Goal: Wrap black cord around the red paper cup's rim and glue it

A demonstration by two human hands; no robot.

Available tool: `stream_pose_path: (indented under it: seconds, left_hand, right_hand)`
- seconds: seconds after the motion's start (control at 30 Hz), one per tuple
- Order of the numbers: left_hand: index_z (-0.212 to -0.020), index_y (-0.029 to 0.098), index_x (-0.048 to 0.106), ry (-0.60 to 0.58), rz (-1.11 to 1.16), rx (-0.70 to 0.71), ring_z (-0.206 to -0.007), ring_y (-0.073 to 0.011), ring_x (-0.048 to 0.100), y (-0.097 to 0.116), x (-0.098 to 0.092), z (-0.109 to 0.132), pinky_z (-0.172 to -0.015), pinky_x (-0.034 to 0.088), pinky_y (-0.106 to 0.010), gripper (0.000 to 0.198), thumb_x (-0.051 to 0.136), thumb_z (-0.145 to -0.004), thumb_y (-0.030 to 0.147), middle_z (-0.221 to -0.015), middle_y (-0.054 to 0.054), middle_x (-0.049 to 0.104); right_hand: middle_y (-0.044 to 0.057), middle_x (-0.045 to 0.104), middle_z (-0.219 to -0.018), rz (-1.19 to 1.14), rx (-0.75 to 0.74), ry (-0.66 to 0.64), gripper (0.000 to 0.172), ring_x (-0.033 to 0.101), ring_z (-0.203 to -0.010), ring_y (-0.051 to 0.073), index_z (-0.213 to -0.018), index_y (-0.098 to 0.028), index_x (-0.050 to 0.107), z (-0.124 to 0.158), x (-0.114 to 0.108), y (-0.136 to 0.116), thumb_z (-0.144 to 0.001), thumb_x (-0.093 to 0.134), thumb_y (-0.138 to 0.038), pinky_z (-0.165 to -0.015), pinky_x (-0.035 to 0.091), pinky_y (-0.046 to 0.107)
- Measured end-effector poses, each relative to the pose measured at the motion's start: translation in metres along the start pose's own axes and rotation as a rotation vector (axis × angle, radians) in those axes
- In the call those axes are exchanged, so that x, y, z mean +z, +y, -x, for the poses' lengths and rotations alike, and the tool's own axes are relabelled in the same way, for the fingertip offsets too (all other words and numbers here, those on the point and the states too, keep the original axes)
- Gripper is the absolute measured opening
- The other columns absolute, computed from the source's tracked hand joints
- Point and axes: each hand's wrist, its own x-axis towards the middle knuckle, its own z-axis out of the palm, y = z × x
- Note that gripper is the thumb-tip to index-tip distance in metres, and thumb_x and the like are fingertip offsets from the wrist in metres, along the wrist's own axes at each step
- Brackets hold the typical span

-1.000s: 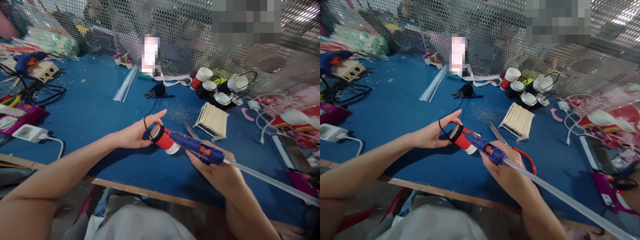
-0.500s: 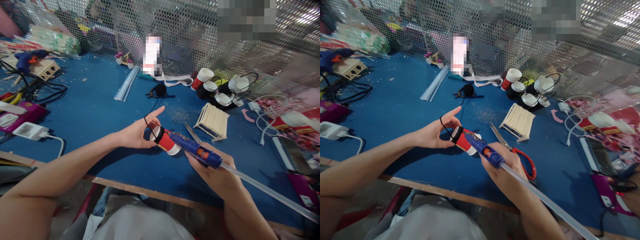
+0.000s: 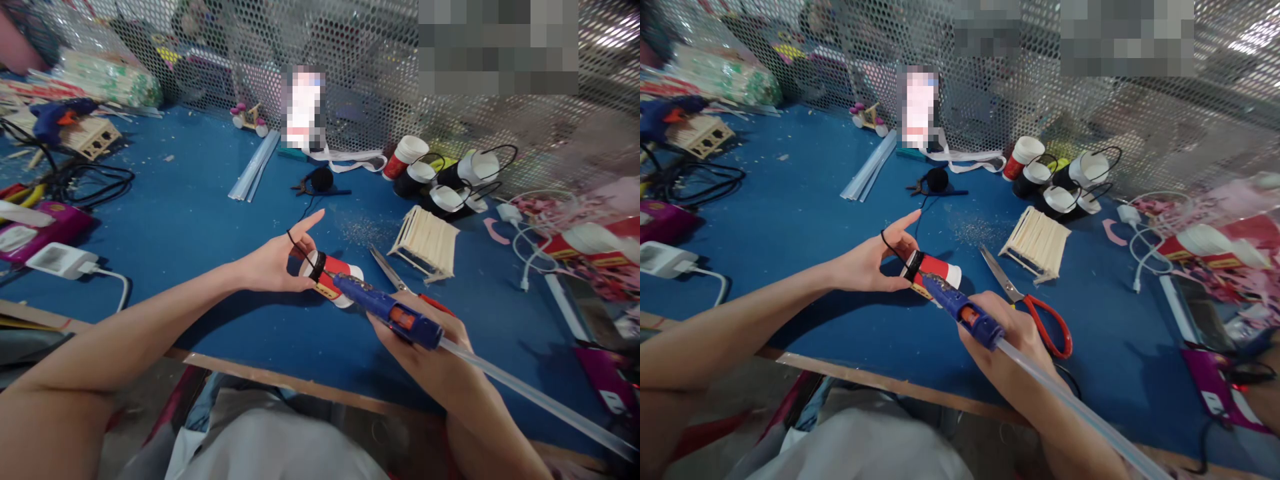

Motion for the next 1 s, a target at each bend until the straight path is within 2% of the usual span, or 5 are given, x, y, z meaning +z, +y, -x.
stream_pose_path:
  seconds: [0.3,0.53,0.67,0.8,1.0]
  left_hand:
    - [-0.149,0.029,0.009,0.015,0.005,-0.034,-0.084,-0.0151,0.058,0.000,-0.001,-0.001,-0.083,0.051,-0.035,0.104,0.073,-0.067,0.019,-0.098,-0.003,0.056]
    - [-0.149,0.029,0.010,0.021,-0.023,-0.003,-0.081,-0.0141,0.057,0.001,-0.001,0.000,-0.080,0.051,-0.032,0.103,0.073,-0.067,0.018,-0.097,-0.004,0.058]
    - [-0.149,0.028,0.012,0.026,-0.009,-0.023,-0.084,-0.0150,0.058,0.002,-0.001,0.000,-0.082,0.051,-0.034,0.104,0.073,-0.065,0.018,-0.098,-0.004,0.058]
    - [-0.149,0.028,0.008,0.025,-0.022,-0.041,-0.083,-0.0146,0.057,0.002,-0.001,0.000,-0.081,0.051,-0.033,0.106,0.073,-0.066,0.019,-0.099,-0.004,0.057]
    - [-0.149,0.030,0.007,0.020,-0.016,-0.020,-0.084,-0.0142,0.058,0.001,-0.001,0.000,-0.082,0.051,-0.033,0.104,0.072,-0.068,0.019,-0.099,-0.003,0.057]
  right_hand:
    - [-0.001,0.060,-0.072,0.039,-0.033,-0.088,0.008,0.057,-0.057,0.013,-0.083,-0.023,0.054,-0.002,-0.004,-0.005,-0.082,0.053,-0.016,-0.052,0.046,0.025]
    - [0.000,0.062,-0.074,0.010,-0.011,0.024,0.006,0.060,-0.062,0.015,-0.085,-0.024,0.056,-0.001,0.000,-0.003,-0.081,0.057,-0.019,-0.058,0.048,0.027]
    - [-0.004,0.057,-0.069,-0.016,-0.020,-0.018,0.011,0.054,-0.057,0.011,-0.082,-0.023,0.054,-0.002,-0.001,-0.006,-0.081,0.058,-0.014,-0.056,0.045,0.024]
    - [-0.002,0.058,-0.073,-0.035,-0.018,-0.006,0.011,0.056,-0.061,0.012,-0.085,-0.023,0.055,-0.003,-0.002,-0.007,-0.081,0.058,-0.013,-0.059,0.046,0.024]
    - [-0.003,0.056,-0.069,-0.011,0.006,-0.026,0.009,0.055,-0.057,0.011,-0.081,-0.023,0.056,-0.002,-0.003,-0.010,-0.083,0.056,-0.014,-0.055,0.044,0.025]
